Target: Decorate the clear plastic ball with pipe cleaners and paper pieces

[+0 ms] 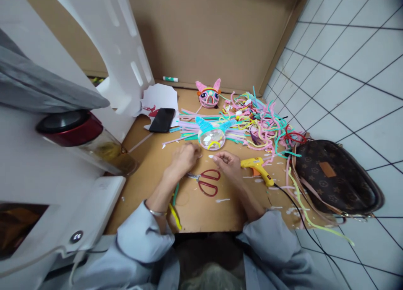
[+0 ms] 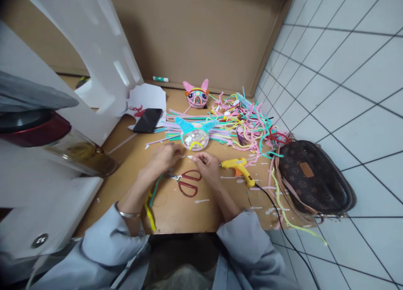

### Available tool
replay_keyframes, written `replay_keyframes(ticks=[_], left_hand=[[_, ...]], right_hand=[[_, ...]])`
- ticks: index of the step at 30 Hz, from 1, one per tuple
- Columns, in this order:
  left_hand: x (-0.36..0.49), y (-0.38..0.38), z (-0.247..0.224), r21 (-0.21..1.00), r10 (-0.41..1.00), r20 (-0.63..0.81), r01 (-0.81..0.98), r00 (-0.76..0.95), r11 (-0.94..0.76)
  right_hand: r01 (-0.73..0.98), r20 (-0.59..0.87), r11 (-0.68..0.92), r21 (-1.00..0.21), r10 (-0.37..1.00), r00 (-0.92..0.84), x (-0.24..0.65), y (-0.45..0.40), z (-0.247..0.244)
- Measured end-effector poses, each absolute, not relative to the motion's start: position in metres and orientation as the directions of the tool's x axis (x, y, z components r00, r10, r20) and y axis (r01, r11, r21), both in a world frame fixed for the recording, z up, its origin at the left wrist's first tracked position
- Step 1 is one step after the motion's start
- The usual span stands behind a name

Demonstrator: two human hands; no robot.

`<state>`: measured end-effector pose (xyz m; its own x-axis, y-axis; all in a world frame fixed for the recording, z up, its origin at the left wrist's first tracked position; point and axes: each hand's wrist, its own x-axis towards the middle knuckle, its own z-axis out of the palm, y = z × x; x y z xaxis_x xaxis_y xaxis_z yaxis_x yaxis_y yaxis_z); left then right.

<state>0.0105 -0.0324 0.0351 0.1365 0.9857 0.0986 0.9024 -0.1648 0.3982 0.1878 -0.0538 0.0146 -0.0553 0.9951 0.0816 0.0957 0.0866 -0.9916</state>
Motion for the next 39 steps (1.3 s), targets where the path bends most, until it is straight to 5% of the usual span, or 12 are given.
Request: replay_keyframes(ticks=[5,13,18,21,25,39], left_hand=[[0.001,-0.029,0.036,0.53,0.985,0.168,0.838,0.046,-0.13],[0.0,-0.029,0.029,0.455,0.996,-0.04,0.889,0.086,-0.058],[-0.004,-0.028,0.038,0.86,0.992,0.06,0.499,0.113,-0.109],[-0.003,-0.03,0.042,0.968,0.986,0.081,0.225,0.144,-0.112],[0.005,-0.034,0.042,0.977,0.988,0.074,0.19,0.137,-0.1],[0.012,-0.041,0.051,0.986,0.936,0.02,-0.163,0.353,0.041]], right_hand=[[0.103,0.1,0.102,-0.989,0.995,-0.022,0.187,-0.05,0.014],[0.136,0.134,0.149,-0.979,0.985,-0.112,0.173,-0.048,0.016],[0.115,0.243,0.252,-0.961,0.966,-0.084,0.165,-0.045,0.025],[0.13,0.319,0.32,-0.938,0.947,-0.029,0.165,-0.045,0.028],[0.134,0.36,0.365,-0.921,0.931,-0.062,0.167,-0.048,0.028],[-0.045,0.168,0.169,-0.985,0.985,0.025,0.173,-0.046,0.027]])
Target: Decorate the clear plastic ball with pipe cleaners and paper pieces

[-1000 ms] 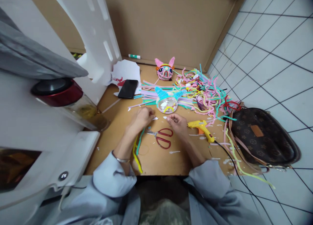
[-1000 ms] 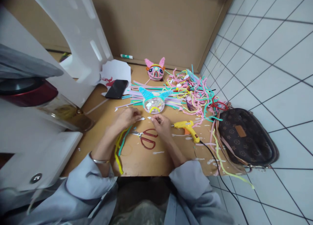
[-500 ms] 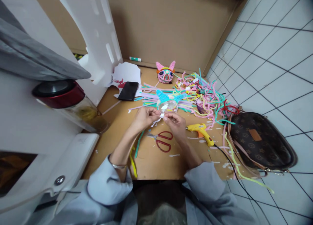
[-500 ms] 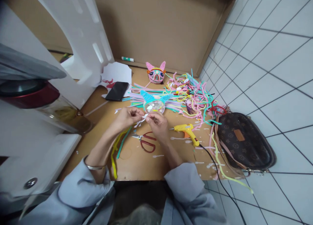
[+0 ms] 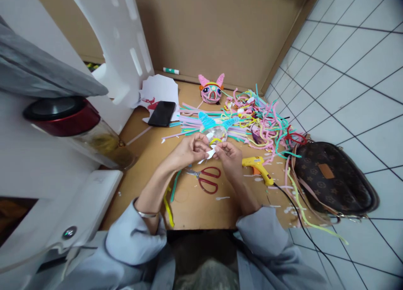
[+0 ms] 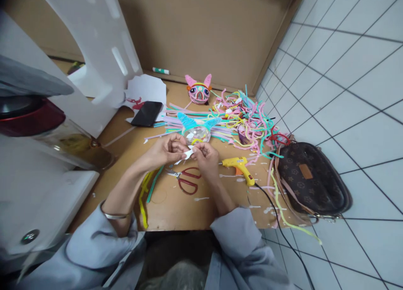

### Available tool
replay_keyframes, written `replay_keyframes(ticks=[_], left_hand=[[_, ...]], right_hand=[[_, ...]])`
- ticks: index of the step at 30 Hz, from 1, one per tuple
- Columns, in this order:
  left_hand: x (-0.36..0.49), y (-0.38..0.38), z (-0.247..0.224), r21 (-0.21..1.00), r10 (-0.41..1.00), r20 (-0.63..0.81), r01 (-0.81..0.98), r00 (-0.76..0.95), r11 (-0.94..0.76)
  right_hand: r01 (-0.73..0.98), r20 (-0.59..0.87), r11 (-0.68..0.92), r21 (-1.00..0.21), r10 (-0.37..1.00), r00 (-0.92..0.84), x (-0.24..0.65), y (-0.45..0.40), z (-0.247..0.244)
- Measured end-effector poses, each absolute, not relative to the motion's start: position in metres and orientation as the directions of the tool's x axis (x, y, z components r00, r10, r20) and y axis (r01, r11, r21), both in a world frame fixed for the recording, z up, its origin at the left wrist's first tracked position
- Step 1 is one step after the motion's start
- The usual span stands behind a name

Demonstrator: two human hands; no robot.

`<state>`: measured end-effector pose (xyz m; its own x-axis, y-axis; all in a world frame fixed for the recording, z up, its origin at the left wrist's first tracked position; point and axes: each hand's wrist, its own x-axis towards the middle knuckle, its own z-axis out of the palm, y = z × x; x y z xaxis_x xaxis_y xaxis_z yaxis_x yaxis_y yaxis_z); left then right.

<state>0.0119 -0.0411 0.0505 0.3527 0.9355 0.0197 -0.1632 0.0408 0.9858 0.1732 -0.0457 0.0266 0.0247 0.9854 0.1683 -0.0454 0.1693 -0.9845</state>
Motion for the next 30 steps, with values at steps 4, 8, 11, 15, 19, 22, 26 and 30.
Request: replay_keyframes(ticks=[4,8,11,15,19,22,26,30], left_hand=[[0.011,-0.039,0.049,0.989,0.947,0.012,-0.143,0.322,0.036],[0.01,-0.037,0.049,0.991,0.956,-0.006,-0.125,0.292,0.045],[0.01,-0.036,0.048,0.993,0.959,-0.016,-0.109,0.283,0.049],[0.011,-0.036,0.045,0.997,0.968,0.001,-0.075,0.249,0.018],[0.012,-0.036,0.044,0.997,0.962,0.009,-0.082,0.271,0.014],[0.012,-0.038,0.047,0.996,0.949,-0.007,-0.08,0.316,0.034],[0.011,-0.04,0.05,0.997,0.949,-0.021,-0.068,0.315,0.045],[0.009,-0.04,0.05,0.998,0.934,-0.036,-0.03,0.356,0.05]], right_hand=[[-0.077,0.148,0.149,-0.986,0.989,0.018,0.176,-0.044,0.025],[-0.041,0.157,0.157,-0.987,0.987,-0.021,0.179,-0.045,0.025],[0.052,0.274,0.277,-0.959,0.959,-0.068,0.182,-0.048,0.028],[0.217,0.451,0.473,-0.854,0.88,-0.146,0.186,-0.051,0.031],[0.303,0.509,0.546,-0.781,0.838,-0.198,0.186,-0.05,0.029],[0.341,0.553,0.585,-0.736,0.81,-0.195,0.185,-0.05,0.027],[0.39,0.598,0.611,-0.689,0.783,-0.172,0.184,-0.051,0.028],[0.38,0.623,0.646,-0.662,0.756,-0.201,0.184,-0.052,0.031]])
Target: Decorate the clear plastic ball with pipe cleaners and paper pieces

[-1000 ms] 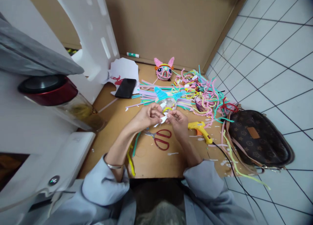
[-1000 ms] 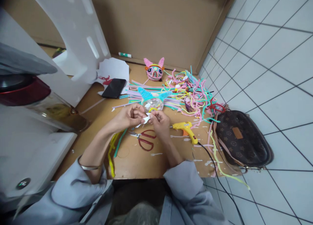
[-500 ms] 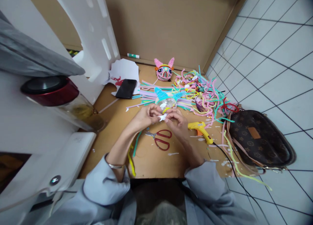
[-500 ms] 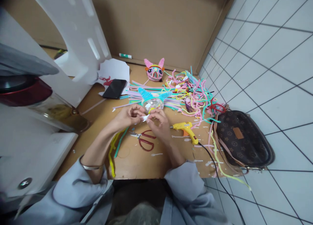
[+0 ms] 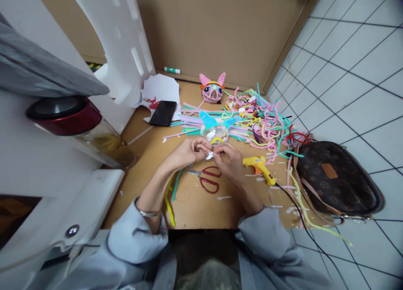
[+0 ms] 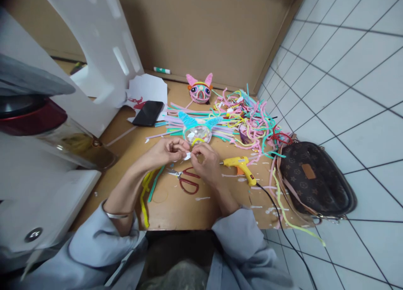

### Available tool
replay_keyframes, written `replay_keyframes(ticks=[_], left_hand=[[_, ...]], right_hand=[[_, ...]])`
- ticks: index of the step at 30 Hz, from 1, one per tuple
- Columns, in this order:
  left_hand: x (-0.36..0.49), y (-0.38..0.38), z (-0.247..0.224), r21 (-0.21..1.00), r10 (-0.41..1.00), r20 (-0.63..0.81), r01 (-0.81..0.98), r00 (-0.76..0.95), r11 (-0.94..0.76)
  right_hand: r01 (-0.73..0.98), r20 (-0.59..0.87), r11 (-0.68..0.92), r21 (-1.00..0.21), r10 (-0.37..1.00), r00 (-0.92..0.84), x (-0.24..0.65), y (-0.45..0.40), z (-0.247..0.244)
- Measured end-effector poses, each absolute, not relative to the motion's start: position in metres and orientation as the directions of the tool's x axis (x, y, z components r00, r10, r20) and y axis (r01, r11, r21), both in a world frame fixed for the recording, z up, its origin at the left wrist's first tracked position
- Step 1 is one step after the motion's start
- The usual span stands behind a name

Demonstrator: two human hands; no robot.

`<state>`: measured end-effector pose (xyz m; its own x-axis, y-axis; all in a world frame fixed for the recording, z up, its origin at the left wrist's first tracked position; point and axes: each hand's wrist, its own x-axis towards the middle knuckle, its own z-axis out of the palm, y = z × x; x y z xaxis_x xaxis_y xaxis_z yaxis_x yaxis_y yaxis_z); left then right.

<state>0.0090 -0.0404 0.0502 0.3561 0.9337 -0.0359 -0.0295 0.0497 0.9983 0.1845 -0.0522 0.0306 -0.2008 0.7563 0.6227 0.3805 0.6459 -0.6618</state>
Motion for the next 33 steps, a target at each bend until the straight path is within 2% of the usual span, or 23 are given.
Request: replay_keyframes(ticks=[10,19,22,27,33], left_hand=[[0.007,-0.038,0.048,0.997,0.927,-0.072,0.0,0.367,0.078],[0.007,-0.039,0.05,0.999,0.952,-0.037,-0.01,0.303,0.042],[0.007,-0.04,0.052,0.999,0.957,-0.034,0.003,0.289,0.035],[0.007,-0.039,0.054,0.998,0.961,-0.051,-0.024,0.273,0.06],[0.008,-0.039,0.059,0.989,0.985,-0.03,-0.139,0.167,0.053]], right_hand=[[0.36,0.529,0.56,-0.746,0.827,-0.189,0.185,-0.052,0.028],[0.359,0.487,0.511,-0.781,0.858,-0.16,0.185,-0.053,0.032],[0.28,0.456,0.47,-0.837,0.882,-0.117,0.187,-0.054,0.036],[0.088,0.278,0.29,-0.953,0.952,-0.124,0.196,-0.058,0.04],[0.22,0.248,0.299,-0.928,0.94,-0.233,0.196,-0.063,0.043]])
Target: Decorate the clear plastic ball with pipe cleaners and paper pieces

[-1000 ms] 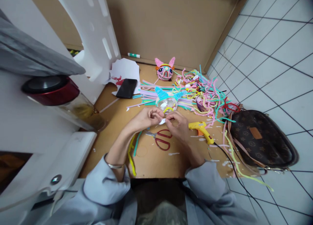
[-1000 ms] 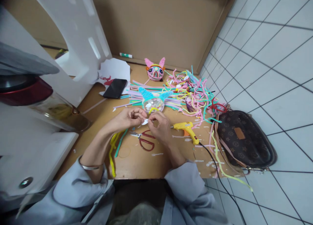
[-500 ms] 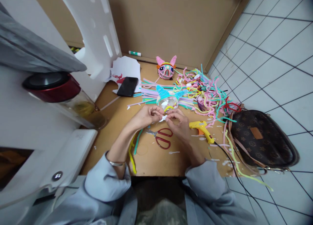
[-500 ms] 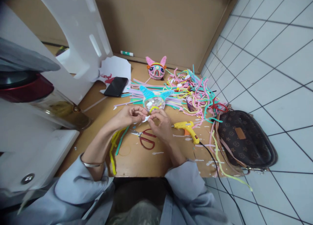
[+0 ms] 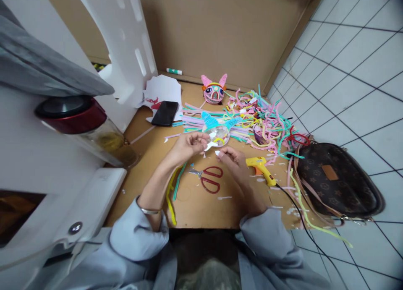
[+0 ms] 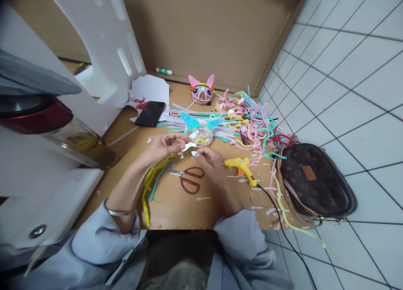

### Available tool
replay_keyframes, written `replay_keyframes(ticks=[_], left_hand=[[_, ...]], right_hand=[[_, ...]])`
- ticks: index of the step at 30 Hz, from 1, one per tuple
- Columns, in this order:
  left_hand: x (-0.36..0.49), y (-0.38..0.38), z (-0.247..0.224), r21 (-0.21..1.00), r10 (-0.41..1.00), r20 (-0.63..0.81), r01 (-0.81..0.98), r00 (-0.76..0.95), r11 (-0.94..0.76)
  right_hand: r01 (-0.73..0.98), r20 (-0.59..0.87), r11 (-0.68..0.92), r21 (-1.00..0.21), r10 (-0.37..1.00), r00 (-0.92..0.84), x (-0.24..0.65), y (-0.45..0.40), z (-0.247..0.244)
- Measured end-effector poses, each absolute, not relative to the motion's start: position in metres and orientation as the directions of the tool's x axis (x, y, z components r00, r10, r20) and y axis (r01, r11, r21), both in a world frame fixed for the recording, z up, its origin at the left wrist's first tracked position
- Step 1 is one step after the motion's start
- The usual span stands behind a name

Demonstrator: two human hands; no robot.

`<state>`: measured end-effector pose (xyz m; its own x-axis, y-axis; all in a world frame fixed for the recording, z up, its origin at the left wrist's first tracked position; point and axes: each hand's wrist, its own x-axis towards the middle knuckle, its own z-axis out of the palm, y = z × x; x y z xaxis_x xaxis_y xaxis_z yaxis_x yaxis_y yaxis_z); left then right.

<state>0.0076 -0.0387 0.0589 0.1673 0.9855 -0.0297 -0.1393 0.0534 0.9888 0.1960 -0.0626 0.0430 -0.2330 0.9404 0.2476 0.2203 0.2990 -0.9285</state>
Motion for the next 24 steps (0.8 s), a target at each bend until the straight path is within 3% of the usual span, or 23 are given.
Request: replay_keyframes(ticks=[7,13,19,24], left_hand=[[0.005,-0.038,0.057,0.969,0.996,0.006,-0.245,0.094,0.017],[0.009,-0.04,0.056,0.96,0.99,0.045,-0.279,0.132,-0.006],[0.019,-0.043,0.055,0.985,0.965,-0.002,-0.166,0.263,0.047],[0.012,-0.043,0.055,0.997,0.953,-0.021,-0.058,0.303,0.04]], right_hand=[[0.329,0.414,0.483,-0.812,0.873,-0.26,0.195,-0.055,0.036],[0.284,0.346,0.391,-0.876,0.917,-0.198,0.187,-0.058,0.031],[0.333,0.514,0.513,-0.791,0.853,-0.091,0.177,-0.06,0.03],[0.421,0.552,0.545,-0.725,0.826,-0.118,0.18,-0.062,0.033]])
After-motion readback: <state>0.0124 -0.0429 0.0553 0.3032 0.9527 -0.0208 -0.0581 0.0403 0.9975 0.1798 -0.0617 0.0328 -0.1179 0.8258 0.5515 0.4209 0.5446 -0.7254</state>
